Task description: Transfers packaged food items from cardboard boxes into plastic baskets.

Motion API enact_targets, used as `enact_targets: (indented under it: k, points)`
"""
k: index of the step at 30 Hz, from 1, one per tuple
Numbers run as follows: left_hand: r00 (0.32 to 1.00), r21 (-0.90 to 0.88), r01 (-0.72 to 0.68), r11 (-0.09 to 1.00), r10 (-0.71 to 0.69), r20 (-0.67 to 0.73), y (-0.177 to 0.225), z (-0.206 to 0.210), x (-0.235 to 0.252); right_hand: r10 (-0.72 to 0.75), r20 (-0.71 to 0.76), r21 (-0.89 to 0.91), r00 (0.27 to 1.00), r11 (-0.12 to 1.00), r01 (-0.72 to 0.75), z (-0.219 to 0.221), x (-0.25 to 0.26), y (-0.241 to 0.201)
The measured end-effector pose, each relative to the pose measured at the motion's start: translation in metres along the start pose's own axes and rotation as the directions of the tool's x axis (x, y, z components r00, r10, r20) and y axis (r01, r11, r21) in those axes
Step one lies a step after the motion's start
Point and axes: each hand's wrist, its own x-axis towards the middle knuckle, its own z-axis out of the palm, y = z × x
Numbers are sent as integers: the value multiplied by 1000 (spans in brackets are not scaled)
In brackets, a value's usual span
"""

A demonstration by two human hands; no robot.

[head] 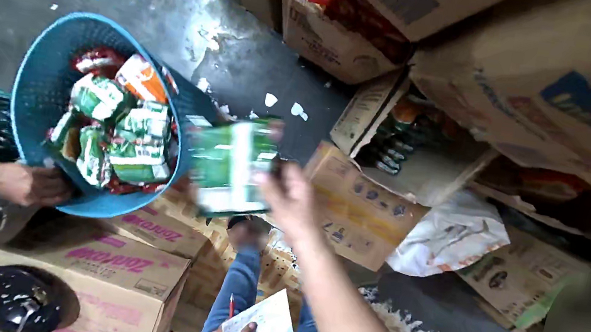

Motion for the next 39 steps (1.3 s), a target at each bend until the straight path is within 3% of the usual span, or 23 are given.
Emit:
enact_targets:
  k: [2,5,8,11,13,15,16,17,19,21,23,25,27,28,30,32,33,35,36,39]
  points:
    - [1000,21,-8,1000,8,-4,1,1,-2,30,184,-112,982,994,-9,34,2,-6]
    - [1000,21,-21,1000,22,-12,-5,0,-1,41,116,-211,992,977,-16,14,3,-1]
    - [1000,7,-24,1000,24,-19,-8,1,-1,28,-225,-287,974,953,-93,-68,21,19]
    - [1000,-6,-26,1000,26,-7,-12,-1,0,-13,-548,-291,836,940,-177,-170,81,55]
    - [1000,-11,-20,1000,20,-5,-15,0,-1,54,-566,-354,823,886,-301,-223,122,76]
    - [1000,-12,-25,1000,25,0,-17,0,0,52,-452,-649,891,666,-368,-248,156,88]
    - [1000,-8,-27,1000,27,3,-17,-1,0,42,-395,-759,918,547,-352,-248,168,91]
    - [1000,-5,-28,1000,28,3,-17,-1,0,40,-376,-784,926,519,-340,-243,177,93]
    - [1000,-4,-31,999,31,1,-18,0,1,51,-452,-616,890,704,-353,-226,187,94]
    - [1000,2,-22,1000,22,-3,-17,1,-1,121,-532,-295,838,901,-318,-222,188,99]
    - [1000,16,-11,1000,12,-4,-14,2,-1,221,-501,-185,837,917,-353,-226,184,103]
    - [1000,34,-11,999,11,2,-13,0,0,241,-427,-339,871,851,-402,-228,186,109]
    - [1000,42,-9,999,9,-5,-13,0,0,184,-375,-648,909,649,-399,-224,191,111]
    - [1000,38,0,999,0,-10,-13,1,-1,164,-379,-741,911,536,-405,-219,191,107]
    - [1000,21,8,1000,-7,-14,-14,3,-1,100,-393,-807,914,440,-395,-212,190,99]
    - [1000,7,5,1000,-5,-11,-15,2,0,68,-389,-777,919,512,-366,-210,185,94]
    - [1000,4,2,1000,-1,-12,-15,0,0,75,-403,-694,912,624,-358,-209,178,92]
    - [1000,-13,4,1000,-4,-12,-13,-1,0,77,-478,-374,875,884,-282,-206,153,91]
    - [1000,-24,8,1000,-8,-12,-11,-1,0,73,-512,-222,856,951,-214,-202,132,87]
    - [1000,-50,24,998,-24,-12,-10,-1,1,28,-513,6,858,1000,-30,-173,42,63]
